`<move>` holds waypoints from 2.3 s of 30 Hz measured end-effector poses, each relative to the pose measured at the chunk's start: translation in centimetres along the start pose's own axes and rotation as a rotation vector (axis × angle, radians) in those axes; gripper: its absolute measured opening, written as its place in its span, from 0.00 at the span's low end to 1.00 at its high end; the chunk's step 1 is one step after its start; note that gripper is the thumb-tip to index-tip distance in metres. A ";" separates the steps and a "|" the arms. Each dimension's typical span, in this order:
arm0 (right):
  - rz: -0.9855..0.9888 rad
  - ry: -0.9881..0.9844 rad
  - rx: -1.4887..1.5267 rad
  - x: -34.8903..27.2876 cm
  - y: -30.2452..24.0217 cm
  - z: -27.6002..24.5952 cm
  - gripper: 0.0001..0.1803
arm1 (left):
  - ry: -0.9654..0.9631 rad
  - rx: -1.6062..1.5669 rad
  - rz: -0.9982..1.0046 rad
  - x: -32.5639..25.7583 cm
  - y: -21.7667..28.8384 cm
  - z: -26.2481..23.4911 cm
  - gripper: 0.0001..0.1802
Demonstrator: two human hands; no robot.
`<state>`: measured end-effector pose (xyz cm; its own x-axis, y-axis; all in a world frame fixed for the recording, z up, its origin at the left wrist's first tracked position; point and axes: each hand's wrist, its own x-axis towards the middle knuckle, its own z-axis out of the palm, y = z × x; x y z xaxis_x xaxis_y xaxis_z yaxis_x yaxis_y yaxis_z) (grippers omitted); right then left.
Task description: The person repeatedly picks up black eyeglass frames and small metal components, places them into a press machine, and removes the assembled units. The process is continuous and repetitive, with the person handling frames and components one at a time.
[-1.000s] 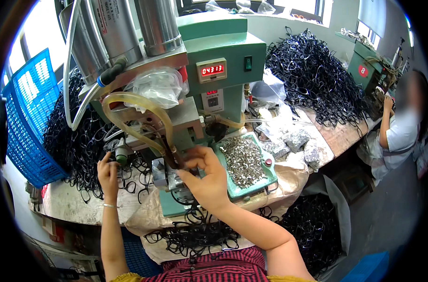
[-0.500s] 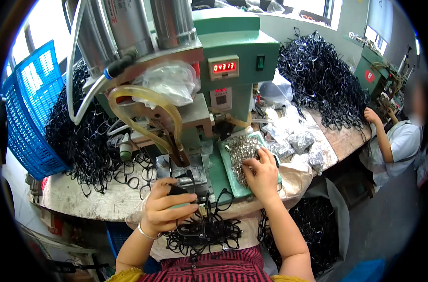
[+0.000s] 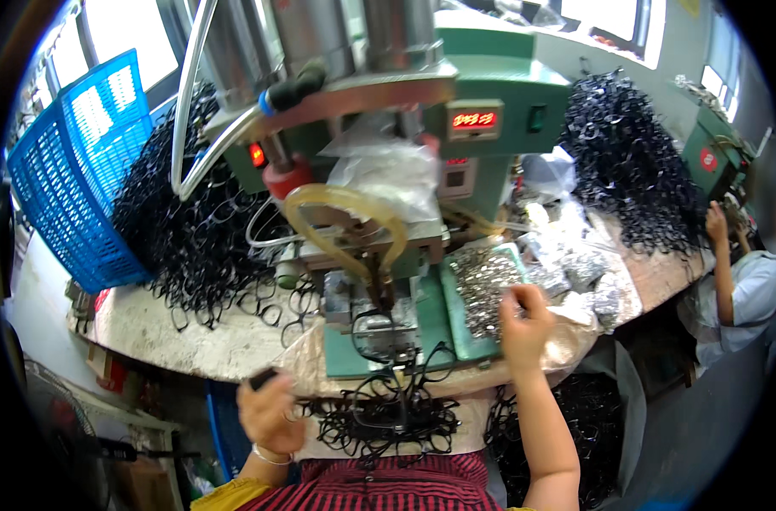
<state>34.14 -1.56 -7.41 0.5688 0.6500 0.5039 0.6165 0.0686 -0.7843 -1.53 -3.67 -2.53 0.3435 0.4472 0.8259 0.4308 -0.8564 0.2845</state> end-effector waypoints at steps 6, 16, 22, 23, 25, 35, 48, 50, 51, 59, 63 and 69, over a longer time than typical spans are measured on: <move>0.402 0.273 0.678 -1.4 2.6 1.3 0.09 | 0.372 0.153 -0.627 2.4 -7.8 -5.8 0.08; 0.256 -0.036 0.384 1.1 -2.4 3.5 0.04 | -0.203 0.652 -1.100 -4.3 -24.4 3.0 0.11; 0.163 0.061 0.113 -2.7 0.7 -2.6 0.06 | -0.024 -0.229 -1.257 -3.5 -19.6 0.6 0.09; 0.163 0.018 0.126 -2.9 0.3 -3.0 0.06 | 0.009 -0.321 -1.287 -2.7 -18.2 0.2 0.09; 0.050 -0.074 0.105 -2.9 -2.2 -2.7 0.07 | 0.117 -0.517 -1.291 -2.4 -16.5 0.6 0.07; 0.022 -0.198 0.576 -2.0 -10.0 5.7 0.18 | 0.455 -0.883 -0.988 -1.2 -12.9 4.3 0.05; 0.177 -0.367 0.753 -2.3 -13.4 3.2 0.25 | 0.233 -0.710 -0.113 11.9 -3.4 3.5 0.06; 0.015 -0.416 0.419 -0.9 -11.9 1.5 0.19 | 0.132 -0.593 -0.124 10.5 -2.6 4.0 0.03; -0.131 -0.375 0.206 -0.2 -9.6 1.5 0.18 | 0.001 -0.474 -0.137 9.2 -2.3 3.9 0.03; -0.243 -0.099 -0.333 0.0 1.7 0.6 0.08 | -0.224 -0.359 0.237 8.0 -2.2 7.0 0.11; -0.498 -0.258 -0.322 0.5 0.1 1.7 0.07 | -0.250 -0.358 0.242 8.0 -2.3 6.8 0.11; -0.532 -0.179 -0.297 2.7 0.5 1.6 0.09 | -0.203 -0.160 0.143 4.9 -0.4 5.2 0.21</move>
<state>35.09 1.45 -7.09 0.0590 0.7028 0.7089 0.9293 0.2207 -0.2962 4.33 0.15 -1.14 0.5585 0.3477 0.7531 0.2346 -0.9371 0.2586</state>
